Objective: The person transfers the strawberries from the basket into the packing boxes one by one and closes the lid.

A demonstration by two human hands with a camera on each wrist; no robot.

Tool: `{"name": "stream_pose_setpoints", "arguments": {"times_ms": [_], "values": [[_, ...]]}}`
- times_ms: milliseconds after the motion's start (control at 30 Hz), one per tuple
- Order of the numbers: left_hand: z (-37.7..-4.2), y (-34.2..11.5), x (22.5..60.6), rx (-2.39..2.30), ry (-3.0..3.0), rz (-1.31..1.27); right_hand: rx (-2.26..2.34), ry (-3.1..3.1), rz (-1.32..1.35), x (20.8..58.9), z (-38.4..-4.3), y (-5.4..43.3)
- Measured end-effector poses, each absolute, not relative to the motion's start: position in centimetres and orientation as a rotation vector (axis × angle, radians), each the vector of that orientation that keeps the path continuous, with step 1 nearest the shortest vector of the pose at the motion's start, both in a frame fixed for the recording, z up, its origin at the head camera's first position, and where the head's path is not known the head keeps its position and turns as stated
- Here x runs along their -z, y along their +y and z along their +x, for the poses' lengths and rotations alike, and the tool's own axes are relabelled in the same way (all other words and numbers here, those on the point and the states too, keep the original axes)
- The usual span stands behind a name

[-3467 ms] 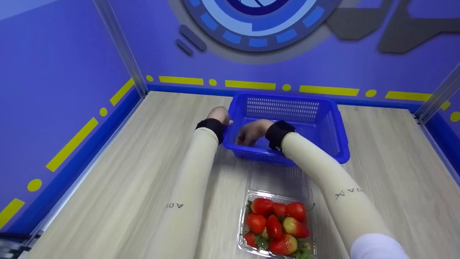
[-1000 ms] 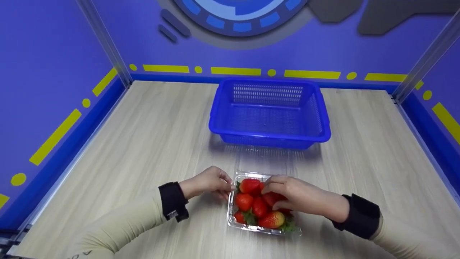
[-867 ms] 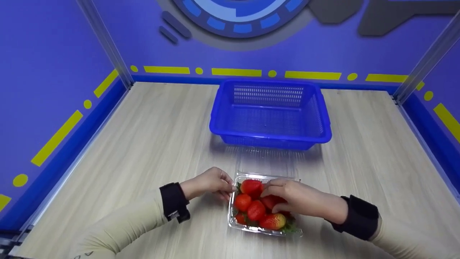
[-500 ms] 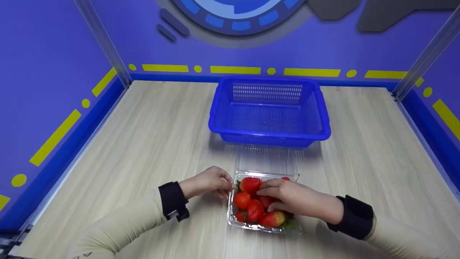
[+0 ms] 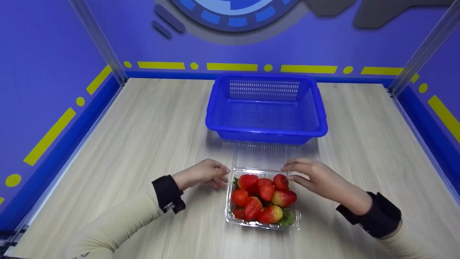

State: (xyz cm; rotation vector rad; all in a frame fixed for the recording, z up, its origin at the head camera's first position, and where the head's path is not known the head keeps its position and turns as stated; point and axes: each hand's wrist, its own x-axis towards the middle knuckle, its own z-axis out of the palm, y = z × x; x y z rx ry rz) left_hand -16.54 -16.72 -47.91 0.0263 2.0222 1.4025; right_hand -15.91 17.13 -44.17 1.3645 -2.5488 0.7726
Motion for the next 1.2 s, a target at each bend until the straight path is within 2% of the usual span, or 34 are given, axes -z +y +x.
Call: {"name": "stream_pose_setpoints", "arguments": {"times_ms": [67, 133, 267, 333, 500, 767, 967, 1200], "values": [[-17.2, -16.8, 48.1, -1.452, 1.986, 0.004, -0.886, -2.63, 1.219, 44.6, -16.1, 17.8], [-17.9, -16.9, 48.3, -1.523, 1.927, -0.043, -1.082, -2.748, 0.967, 45.1, -16.5, 18.5], [-19.3, -16.9, 48.9, -1.693, 1.784, -0.185, -1.691, -2.901, 0.463, 46.6, -18.0, 20.1], [-19.9, -16.8, 49.4, -1.762, 1.719, -0.238, -1.992, -2.919, 0.365, 47.7, -18.7, 20.9], [-20.7, -16.1, 50.5, -1.828, 1.608, -0.291, -2.638, -2.792, 0.242, 50.0, -19.9, 21.7], [-21.5, -15.5, 51.2, -1.864, 1.473, -0.317, -3.082, -2.48, 0.076, 50.7, -20.5, 20.9], [-21.4, -15.4, 51.5, -1.873, 1.437, -0.335, -3.164, -2.404, 0.074, 50.4, -20.3, 20.3], [-19.5, -15.6, 51.0, -1.888, 1.507, -0.284, -3.017, -2.476, 0.221, 49.9, -18.0, 20.0]]}}
